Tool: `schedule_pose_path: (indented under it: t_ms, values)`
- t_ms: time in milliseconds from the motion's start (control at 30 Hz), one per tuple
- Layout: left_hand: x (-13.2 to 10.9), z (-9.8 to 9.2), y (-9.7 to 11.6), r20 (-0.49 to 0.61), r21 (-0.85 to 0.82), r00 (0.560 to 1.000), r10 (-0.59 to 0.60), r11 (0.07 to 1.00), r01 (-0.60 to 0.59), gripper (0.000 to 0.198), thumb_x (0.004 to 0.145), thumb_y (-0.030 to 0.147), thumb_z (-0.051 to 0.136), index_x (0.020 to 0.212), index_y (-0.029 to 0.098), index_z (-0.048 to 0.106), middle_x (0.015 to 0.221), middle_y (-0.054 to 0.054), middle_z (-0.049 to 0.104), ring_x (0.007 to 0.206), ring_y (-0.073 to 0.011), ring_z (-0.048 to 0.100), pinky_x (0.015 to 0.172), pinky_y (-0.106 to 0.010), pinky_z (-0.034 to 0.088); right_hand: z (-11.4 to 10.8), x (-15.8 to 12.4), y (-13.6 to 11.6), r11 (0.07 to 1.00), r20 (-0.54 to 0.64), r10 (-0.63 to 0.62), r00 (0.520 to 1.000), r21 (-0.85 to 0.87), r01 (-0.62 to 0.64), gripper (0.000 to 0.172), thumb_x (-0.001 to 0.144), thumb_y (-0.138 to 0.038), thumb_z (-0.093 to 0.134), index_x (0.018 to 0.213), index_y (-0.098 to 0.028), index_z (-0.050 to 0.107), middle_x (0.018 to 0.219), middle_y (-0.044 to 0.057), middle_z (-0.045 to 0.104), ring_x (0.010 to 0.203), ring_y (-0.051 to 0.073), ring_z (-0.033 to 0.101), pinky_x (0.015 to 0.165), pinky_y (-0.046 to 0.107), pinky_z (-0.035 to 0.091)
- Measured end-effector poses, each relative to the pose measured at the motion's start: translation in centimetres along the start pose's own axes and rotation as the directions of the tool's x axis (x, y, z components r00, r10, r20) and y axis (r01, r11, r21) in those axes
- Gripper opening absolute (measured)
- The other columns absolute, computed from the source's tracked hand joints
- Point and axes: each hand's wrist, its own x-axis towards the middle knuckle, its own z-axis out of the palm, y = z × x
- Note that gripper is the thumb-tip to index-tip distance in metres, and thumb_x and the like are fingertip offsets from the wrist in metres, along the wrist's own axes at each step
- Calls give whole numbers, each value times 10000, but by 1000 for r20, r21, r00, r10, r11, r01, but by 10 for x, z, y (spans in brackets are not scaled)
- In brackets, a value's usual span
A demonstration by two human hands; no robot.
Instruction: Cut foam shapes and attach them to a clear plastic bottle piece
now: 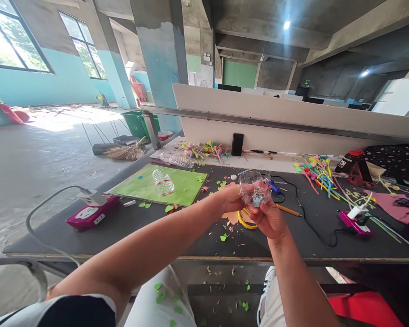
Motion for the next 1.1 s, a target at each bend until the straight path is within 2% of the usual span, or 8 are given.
schedule_pose_path:
  t_ms: [167, 367, 500, 567, 700, 733, 933, 1100]
  values:
    - [-21, -8, 6, 20, 100, 999, -48, 994, 46, 322, 820, 444, 657, 879, 130, 700, 855, -78, 733, 800, -137, 662, 813, -245, 499, -4, 2, -4, 997, -39, -72, 997, 32, 73, 539, 744, -187, 785, 1216, -379, 610, 929, -38, 678, 672, 75, 557, 672, 233, 600]
    - [-93, -17, 84, 95, 438, 977, -190, 889, 130, 380, 748, 369, 744, 1065, 167, 691, 1168, -120, 690, 1100, -265, 627, 890, -330, 506, -3, 4, -8, 993, -66, -98, 993, 60, 101, 520, 746, -164, 788, 1187, -386, 623, 837, -43, 655, 673, 68, 555, 672, 200, 590]
    - [-121, -30, 137, -107, 359, 977, 186, 923, -137, 382, 826, 361, 642, 1084, 79, 646, 998, -190, 720, 1016, -362, 672, 774, -417, 561, -1, 5, -6, 992, -62, -92, 994, 81, 96, 546, 736, -170, 801, 1203, -380, 610, 941, -18, 673, 676, 60, 550, 663, 185, 586]
    - [-121, -45, 156, -179, 262, 856, 486, 862, -435, 364, 910, 355, 517, 1135, 85, 614, 1014, -188, 713, 1019, -333, 677, 804, -427, 558, -1, 5, -5, 990, -80, -92, 993, 104, 100, 529, 740, -184, 801, 1197, -373, 613, 963, -15, 680, 671, 55, 544, 665, 181, 586]
    - [-101, -79, 170, -506, -43, 191, 841, 197, -980, 248, 914, 310, 505, 1116, 206, 604, 958, -50, 711, 916, -136, 694, 882, -264, 522, 3, 5, -2, 988, -99, -88, 991, 118, 99, 492, 728, -239, 819, 1172, -341, 632, 952, -14, 689, 661, 53, 530, 652, 163, 575]
    - [-92, -84, 166, -615, -83, 139, 776, 112, -990, 220, 901, 288, 518, 1087, 210, 606, 887, -32, 705, 829, -106, 693, 860, -240, 521, 3, 5, -1, 989, -99, -91, 991, 107, 102, 491, 728, -242, 820, 1168, -351, 632, 956, -18, 691, 659, 50, 525, 655, 157, 570]
    - [-44, -52, 81, -327, 58, 547, 771, 594, -802, 425, 692, 199, 758, 1101, 134, 661, 997, -119, 722, 869, -201, 694, 876, -361, 504, -2, 5, 2, 995, -83, -90, 993, 40, 93, 337, 713, -273, 826, 1021, -321, 696, 943, -18, 700, 629, 59, 489, 610, 165, 534]
    - [-63, -30, 24, -204, 383, 718, 666, 729, -567, 440, 756, 381, 724, 1146, 178, 690, 1197, -119, 682, 1148, -248, 594, 969, -342, 431, -6, 0, 0, 994, -104, -92, 990, -61, 86, 541, 688, -229, 832, 1167, -397, 644, 967, -12, 711, 626, 72, 514, 607, 214, 534]
